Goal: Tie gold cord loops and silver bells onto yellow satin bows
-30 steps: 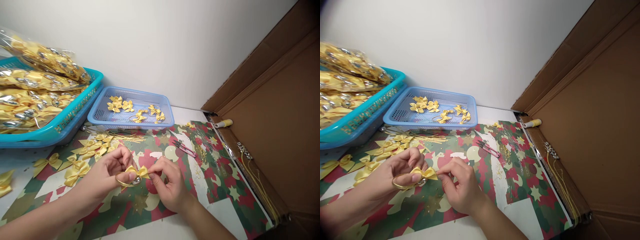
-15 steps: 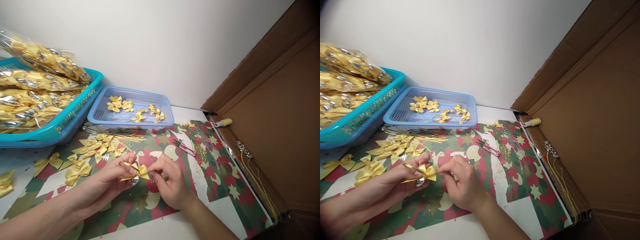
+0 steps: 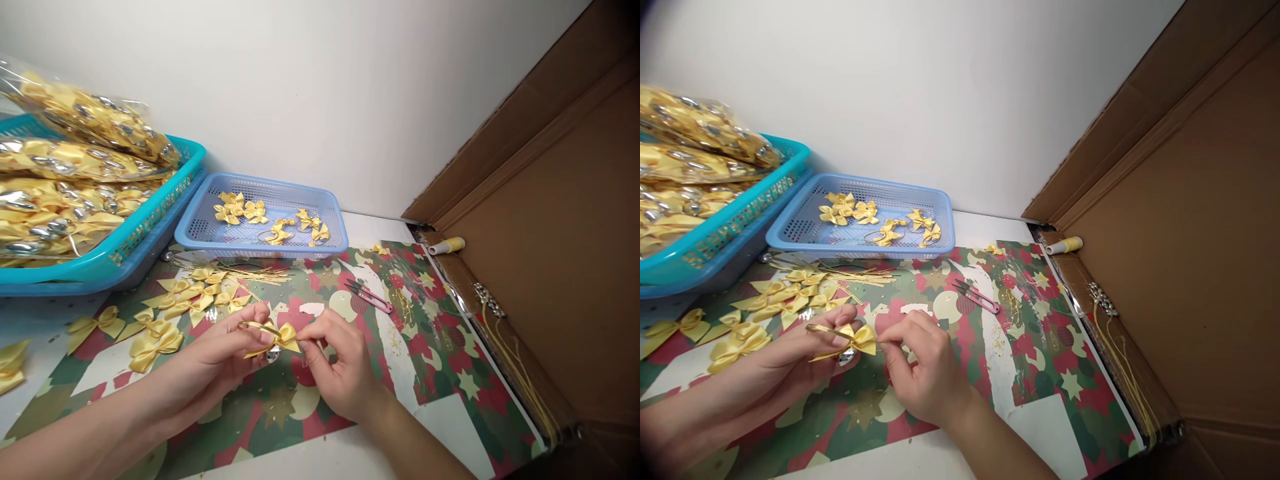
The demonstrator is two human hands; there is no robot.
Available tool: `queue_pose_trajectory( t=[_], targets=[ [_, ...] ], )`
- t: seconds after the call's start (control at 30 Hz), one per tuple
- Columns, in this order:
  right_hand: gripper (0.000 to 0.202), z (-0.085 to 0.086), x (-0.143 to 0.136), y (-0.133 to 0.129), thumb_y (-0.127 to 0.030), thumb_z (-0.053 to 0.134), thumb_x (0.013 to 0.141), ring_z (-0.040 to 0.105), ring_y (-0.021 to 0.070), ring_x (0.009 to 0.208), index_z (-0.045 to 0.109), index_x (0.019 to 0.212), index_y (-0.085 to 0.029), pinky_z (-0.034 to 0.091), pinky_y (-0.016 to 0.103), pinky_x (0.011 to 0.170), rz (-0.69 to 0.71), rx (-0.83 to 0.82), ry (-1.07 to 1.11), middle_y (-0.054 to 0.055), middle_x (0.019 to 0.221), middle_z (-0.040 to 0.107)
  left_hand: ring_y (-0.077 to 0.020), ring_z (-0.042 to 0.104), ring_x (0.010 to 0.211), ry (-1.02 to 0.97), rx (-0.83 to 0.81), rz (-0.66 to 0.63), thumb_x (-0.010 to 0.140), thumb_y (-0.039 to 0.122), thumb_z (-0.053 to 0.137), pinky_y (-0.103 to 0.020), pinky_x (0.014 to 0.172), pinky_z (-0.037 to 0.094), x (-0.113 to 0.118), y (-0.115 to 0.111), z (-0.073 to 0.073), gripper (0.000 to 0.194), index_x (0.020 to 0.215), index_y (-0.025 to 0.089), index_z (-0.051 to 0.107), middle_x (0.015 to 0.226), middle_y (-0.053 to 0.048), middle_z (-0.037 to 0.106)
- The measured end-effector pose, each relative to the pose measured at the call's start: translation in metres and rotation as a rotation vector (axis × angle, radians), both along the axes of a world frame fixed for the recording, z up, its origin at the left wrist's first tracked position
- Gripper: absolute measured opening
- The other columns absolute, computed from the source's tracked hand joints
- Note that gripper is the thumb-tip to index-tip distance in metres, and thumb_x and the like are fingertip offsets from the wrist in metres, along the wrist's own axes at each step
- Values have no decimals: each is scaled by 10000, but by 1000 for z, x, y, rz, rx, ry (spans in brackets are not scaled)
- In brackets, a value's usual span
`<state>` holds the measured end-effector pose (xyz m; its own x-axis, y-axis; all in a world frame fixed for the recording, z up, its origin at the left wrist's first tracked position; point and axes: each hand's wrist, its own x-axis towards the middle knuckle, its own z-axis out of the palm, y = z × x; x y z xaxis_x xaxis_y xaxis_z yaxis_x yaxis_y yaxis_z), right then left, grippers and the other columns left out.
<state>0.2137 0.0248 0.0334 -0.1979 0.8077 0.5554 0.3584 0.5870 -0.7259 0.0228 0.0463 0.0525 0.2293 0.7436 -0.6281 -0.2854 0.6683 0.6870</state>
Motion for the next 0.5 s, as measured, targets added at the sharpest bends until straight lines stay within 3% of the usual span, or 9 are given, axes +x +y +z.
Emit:
queue_pose_trajectory(
  t=[0.17, 0.37, 0.5],
  targets=[
    [185, 0, 0, -1, -60, 521, 903, 502, 136, 641, 614, 842, -207, 397, 260, 564, 6, 20, -17, -2, 695, 586, -160, 601, 858, -9, -5, -22, 675, 177, 795, -233, 713, 546, 1, 0, 1, 119, 762, 223, 727, 962, 9, 613],
    [192, 1, 1, 0, -74, 510, 917, 520, 146, 643, 621, 843, -212, 404, 275, 561, -7, 15, -46, 6, 700, 607, -167, 590, 868, -70, -75, -6, 604, 221, 883, -246, 720, 539, -1, 3, -10, 388, 952, 268, 717, 888, 21, 631],
    [191, 1, 2, 1, -76, 514, 914, 532, 152, 651, 622, 843, -217, 412, 283, 568, -11, -4, -38, 8, 709, 631, -170, 590, 863, -90, -89, 14, 595, 198, 883, -262, 729, 536, -1, 4, -11, 423, 975, 268, 711, 911, 9, 638]
  ],
)
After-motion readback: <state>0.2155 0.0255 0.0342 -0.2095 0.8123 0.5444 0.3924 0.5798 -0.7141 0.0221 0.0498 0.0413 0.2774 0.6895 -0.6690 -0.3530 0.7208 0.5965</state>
